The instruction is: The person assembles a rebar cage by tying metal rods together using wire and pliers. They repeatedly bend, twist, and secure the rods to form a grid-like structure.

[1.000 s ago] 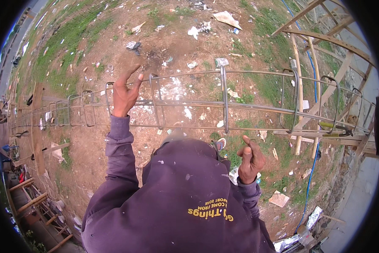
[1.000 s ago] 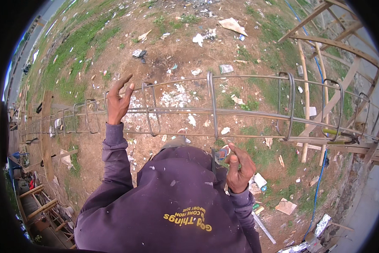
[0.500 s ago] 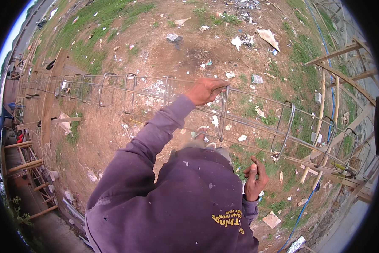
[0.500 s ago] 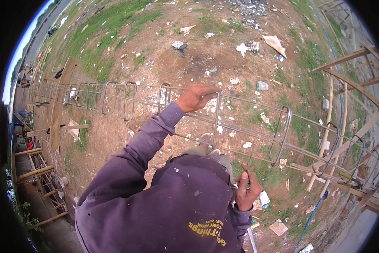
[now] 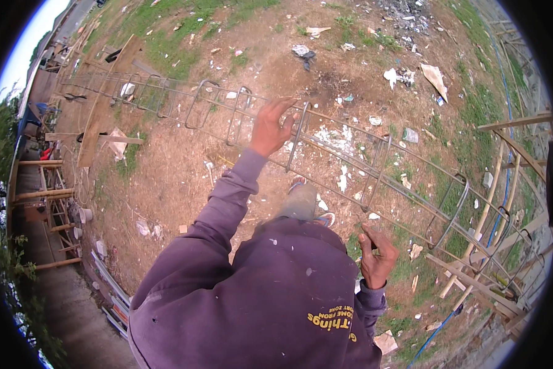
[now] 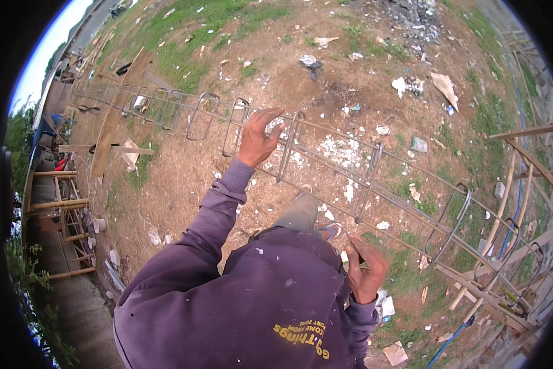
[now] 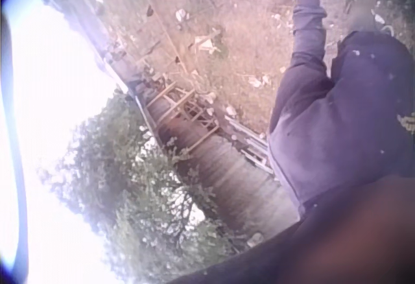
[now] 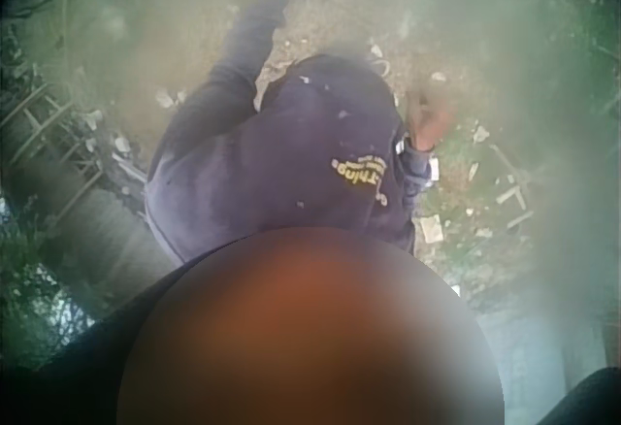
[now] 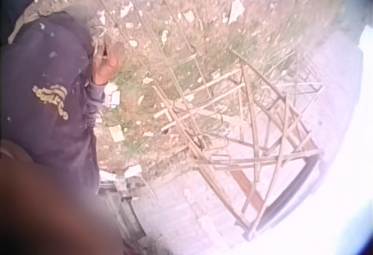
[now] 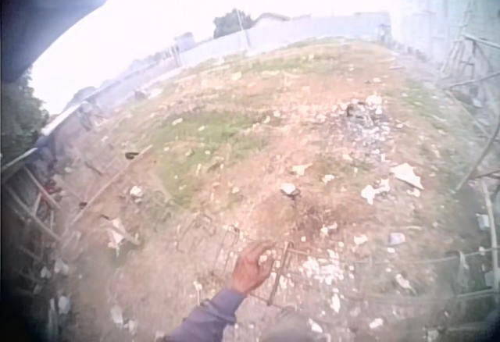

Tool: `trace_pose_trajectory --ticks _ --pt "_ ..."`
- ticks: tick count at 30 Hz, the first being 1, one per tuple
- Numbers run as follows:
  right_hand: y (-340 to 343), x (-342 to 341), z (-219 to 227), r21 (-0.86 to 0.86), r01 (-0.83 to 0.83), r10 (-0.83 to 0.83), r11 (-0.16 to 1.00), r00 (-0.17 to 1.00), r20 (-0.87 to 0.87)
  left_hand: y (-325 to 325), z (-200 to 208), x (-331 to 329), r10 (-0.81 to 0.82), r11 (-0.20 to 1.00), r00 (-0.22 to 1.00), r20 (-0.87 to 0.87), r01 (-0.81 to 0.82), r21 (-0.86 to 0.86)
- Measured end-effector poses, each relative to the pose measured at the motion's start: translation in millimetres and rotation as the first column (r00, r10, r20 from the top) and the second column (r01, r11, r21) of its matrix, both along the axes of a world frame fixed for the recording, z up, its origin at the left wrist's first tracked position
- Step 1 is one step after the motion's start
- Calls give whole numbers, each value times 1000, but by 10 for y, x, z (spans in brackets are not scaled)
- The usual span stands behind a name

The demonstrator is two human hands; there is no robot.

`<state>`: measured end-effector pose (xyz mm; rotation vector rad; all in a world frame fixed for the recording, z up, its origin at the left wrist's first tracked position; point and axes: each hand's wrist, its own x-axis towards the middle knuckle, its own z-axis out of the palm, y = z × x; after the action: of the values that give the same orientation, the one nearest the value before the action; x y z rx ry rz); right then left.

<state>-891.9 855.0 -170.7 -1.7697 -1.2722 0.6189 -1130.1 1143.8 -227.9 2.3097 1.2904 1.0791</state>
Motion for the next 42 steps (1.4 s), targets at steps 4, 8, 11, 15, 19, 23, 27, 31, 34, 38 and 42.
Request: trace_pose_trajectory --ticks 4,8,11,15,19,23,27,31,34,38,42 --pt "294 -369 13 -159 50 -78 986 981 -178 364 -118 -311 -60 998 993 -99 56 -37" --pt "973 -649 46 -207 -14 2 978 998 -56 743 -223 -416 -238 943 958 -157 190 -273" --pt "1485 -884 78 -275 12 -4 961 1000 31 956 -234 -488 -342 873 936 -87 283 -397" --pt "2003 -1197 51 -400 66 -28 914 995 100 1113 -208 -546 -355 710 930 98 336 -619" --pt "2330 -1464 -88 -367 179 -69 913 954 293 1266 -222 -486 -513 592 858 4 357 -722" --pt "2471 -1606 -221 -284 299 -244 911 946 215 1388 -296 -381 -620 466 784 25 394 -792" --pt "2530 -1708 -269 -290 343 -329 894 939 96 1391 -379 -275 -463 337 838 289 468 -817" --pt "2582 -1804 -271 -305 413 -424 858 905 34 1356 -399 -156 -326 382 872 366 475 -793" --pt "2574 -1830 -298 -224 473 -485 852 875 1 1369 -361 -80 -333 422 867 370 488 -764" --pt "2540 -1784 -370 -136 511 -515 849 857 13 1399 -252 6 -362 333 783 506 616 -714" --pt "2547 -1800 -410 -55 513 -512 857 858 41 1413 -155 64 -349 194 810 472 555 -809"
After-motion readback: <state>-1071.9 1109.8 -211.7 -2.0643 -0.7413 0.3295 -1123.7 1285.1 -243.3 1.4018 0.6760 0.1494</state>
